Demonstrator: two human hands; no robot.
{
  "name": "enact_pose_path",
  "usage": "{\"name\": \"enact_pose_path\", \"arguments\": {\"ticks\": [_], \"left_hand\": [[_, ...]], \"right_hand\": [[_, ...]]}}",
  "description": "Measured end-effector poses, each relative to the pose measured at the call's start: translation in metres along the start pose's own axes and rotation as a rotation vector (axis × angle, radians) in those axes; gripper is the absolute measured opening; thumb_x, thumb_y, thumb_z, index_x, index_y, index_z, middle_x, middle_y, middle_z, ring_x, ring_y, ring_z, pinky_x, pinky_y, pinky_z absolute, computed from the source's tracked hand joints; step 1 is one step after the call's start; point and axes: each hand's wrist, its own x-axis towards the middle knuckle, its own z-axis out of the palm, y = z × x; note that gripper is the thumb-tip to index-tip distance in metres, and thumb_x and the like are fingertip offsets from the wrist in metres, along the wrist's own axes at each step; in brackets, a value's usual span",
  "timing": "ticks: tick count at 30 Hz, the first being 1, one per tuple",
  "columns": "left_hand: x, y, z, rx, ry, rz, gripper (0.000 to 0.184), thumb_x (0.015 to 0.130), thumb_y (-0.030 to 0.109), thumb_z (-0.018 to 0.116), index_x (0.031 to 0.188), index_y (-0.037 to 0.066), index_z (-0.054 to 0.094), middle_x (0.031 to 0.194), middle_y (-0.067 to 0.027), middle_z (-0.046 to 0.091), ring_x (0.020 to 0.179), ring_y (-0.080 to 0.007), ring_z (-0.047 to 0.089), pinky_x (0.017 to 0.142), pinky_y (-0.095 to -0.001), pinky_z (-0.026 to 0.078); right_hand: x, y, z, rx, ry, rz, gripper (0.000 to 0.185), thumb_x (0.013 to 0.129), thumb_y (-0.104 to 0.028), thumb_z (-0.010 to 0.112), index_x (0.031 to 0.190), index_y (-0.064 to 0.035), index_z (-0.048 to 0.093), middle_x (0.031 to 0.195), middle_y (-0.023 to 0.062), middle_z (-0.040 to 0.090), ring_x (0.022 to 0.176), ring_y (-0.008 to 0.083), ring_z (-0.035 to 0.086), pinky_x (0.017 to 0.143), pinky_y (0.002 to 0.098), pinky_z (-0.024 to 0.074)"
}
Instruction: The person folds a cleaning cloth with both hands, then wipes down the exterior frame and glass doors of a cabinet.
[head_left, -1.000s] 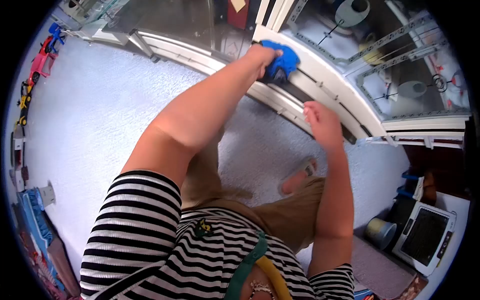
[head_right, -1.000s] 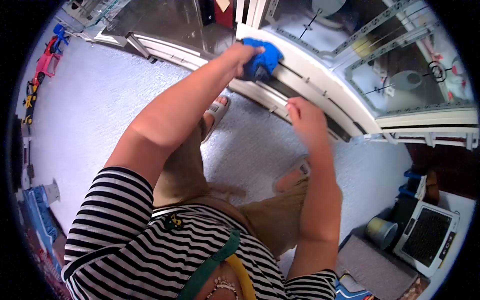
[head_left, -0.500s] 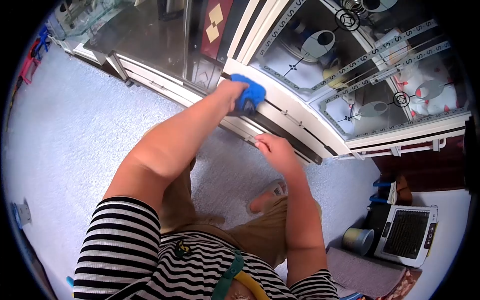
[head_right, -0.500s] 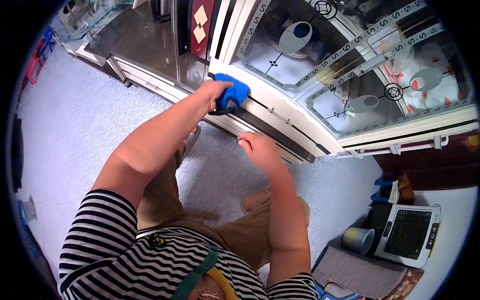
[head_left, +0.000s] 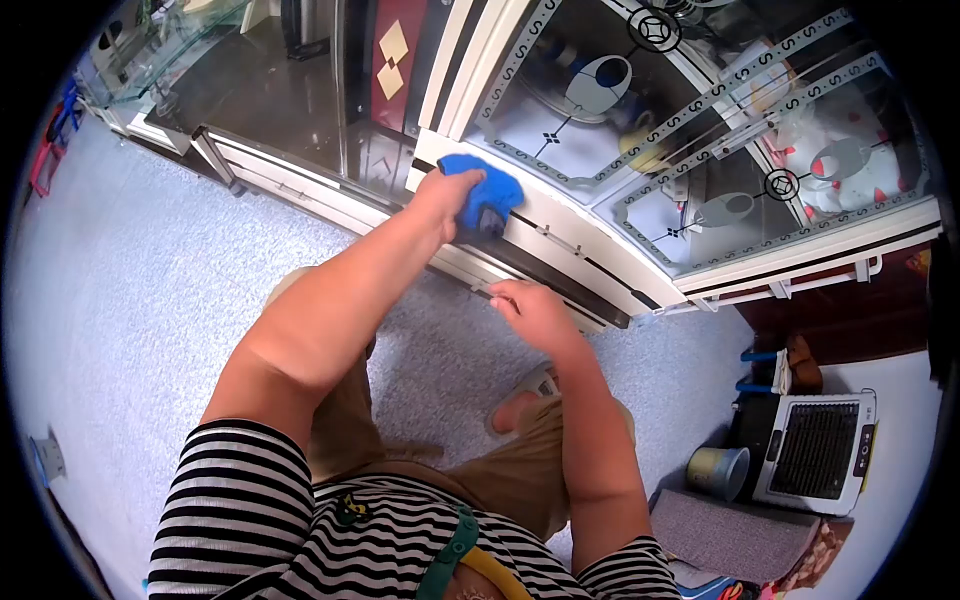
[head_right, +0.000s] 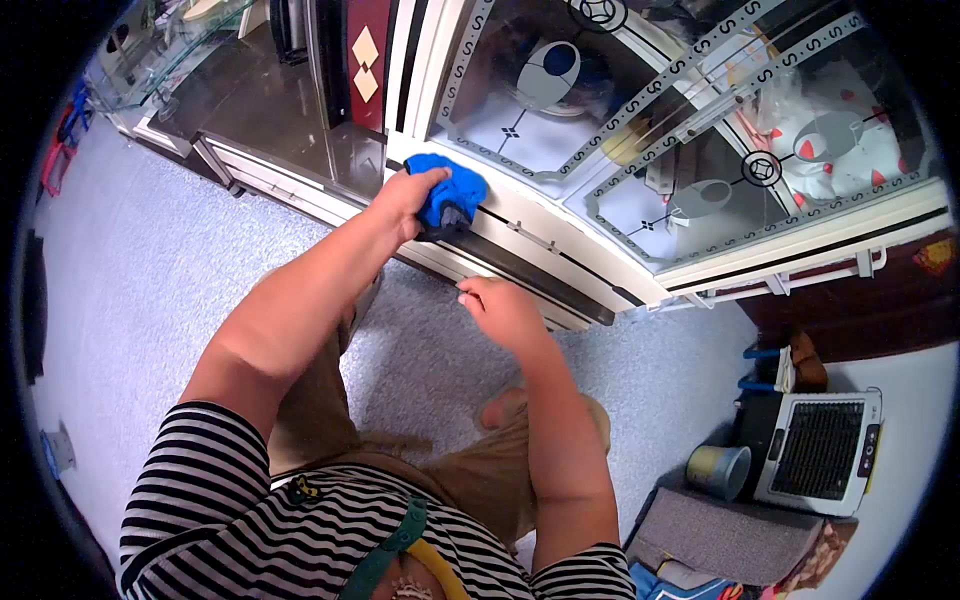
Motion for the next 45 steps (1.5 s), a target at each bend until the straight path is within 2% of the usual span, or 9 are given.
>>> {"name": "enact_pose_path", "arguments": {"ticks": [4,13,15,24,30,35,38,40,45], "left_hand": [[0.017,-0.031,-0.002,0.288,0.231,-0.010,0.035,0.086,0.014,0.070,0.112,-0.006,0.057,0.100,-0.0184,0.067,0.079,-0.0301,0.070,0.067,-0.0432,0.061],[-0.021,-0.009,0.028,0.071,-0.053,-0.116,0.036,0.087,0.010,0.070,0.116,-0.005,0.056,0.102,-0.0157,0.066,0.085,-0.0250,0.069,0.068,-0.0393,0.059],[-0.027,-0.002,0.034,0.083,-0.153,0.061,0.037,0.087,0.013,0.072,0.116,-0.005,0.056,0.103,-0.0147,0.067,0.085,-0.0243,0.069,0.069,-0.0379,0.059],[0.002,-0.057,0.025,0.439,0.082,-0.007,0.048,0.080,0.016,0.078,0.116,-0.008,0.058,0.101,-0.0188,0.066,0.084,-0.0261,0.068,0.066,-0.0378,0.056],[-0.014,-0.048,0.036,0.258,0.067,-0.048,0.040,0.082,0.018,0.077,0.108,-0.008,0.061,0.097,-0.0154,0.068,0.078,-0.0237,0.069,0.068,-0.0361,0.057],[-0.030,-0.025,0.044,0.166,-0.069,0.091,0.034,0.088,0.012,0.070,0.114,-0.005,0.056,0.100,-0.0167,0.066,0.082,-0.0258,0.069,0.063,-0.0384,0.059],[-0.029,-0.025,0.041,0.162,-0.062,0.068,0.037,0.087,0.013,0.071,0.116,-0.005,0.056,0.101,-0.0172,0.066,0.083,-0.0263,0.069,0.064,-0.0384,0.059],[-0.034,-0.026,0.045,0.285,0.109,-0.004,0.043,0.083,0.019,0.077,0.113,-0.005,0.057,0.100,-0.0151,0.067,0.082,-0.0238,0.069,0.070,-0.0378,0.058],[0.000,-0.057,0.028,0.350,0.126,-0.002,0.046,0.081,0.018,0.078,0.114,-0.006,0.057,0.098,-0.0160,0.067,0.080,-0.0250,0.069,0.065,-0.0400,0.059]], "right_hand": [[-0.003,0.006,-0.002,-0.015,0.002,-0.007,0.025,0.089,-0.025,0.066,0.108,-0.0093,0.069,0.099,0.0149,0.071,0.089,0.0339,0.067,0.078,0.0411,0.0529],[-0.012,0.007,-0.005,0.001,0.017,-0.047,0.027,0.089,-0.024,0.066,0.109,-0.0074,0.069,0.099,0.0149,0.071,0.089,0.0335,0.068,0.078,0.0406,0.0528],[-0.016,0.004,-0.008,-0.008,0.004,-0.046,0.027,0.088,-0.023,0.065,0.109,-0.0069,0.068,0.099,0.0154,0.071,0.090,0.0336,0.067,0.080,0.0407,0.0524],[-0.017,0.002,-0.014,0.020,-0.057,0.013,0.027,0.091,-0.023,0.064,0.112,-0.0067,0.067,0.102,0.0160,0.070,0.093,0.0343,0.066,0.082,0.0398,0.0511],[-0.018,-0.001,-0.013,0.020,0.012,-0.020,0.025,0.089,-0.023,0.065,0.106,-0.0050,0.068,0.097,0.0164,0.070,0.090,0.0364,0.066,0.079,0.0439,0.0516],[-0.022,0.002,-0.012,0.025,0.018,-0.052,0.024,0.088,-0.023,0.066,0.103,-0.0054,0.068,0.095,0.0167,0.070,0.088,0.0372,0.066,0.078,0.0448,0.0517],[-0.022,0.004,-0.011,0.013,0.007,-0.049,0.024,0.087,-0.023,0.066,0.103,-0.0057,0.068,0.095,0.0168,0.070,0.088,0.0371,0.066,0.078,0.0451,0.0517],[-0.020,0.006,-0.011,0.003,0.004,-0.046,0.024,0.087,-0.024,0.066,0.104,-0.0059,0.068,0.095,0.0168,0.070,0.088,0.0369,0.066,0.078,0.0450,0.0517],[-0.019,0.005,-0.012,0.011,-0.025,0.011,0.027,0.088,-0.025,0.066,0.107,-0.0059,0.068,0.097,0.0160,0.070,0.090,0.0358,0.066,0.079,0.0440,0.0520]]}}
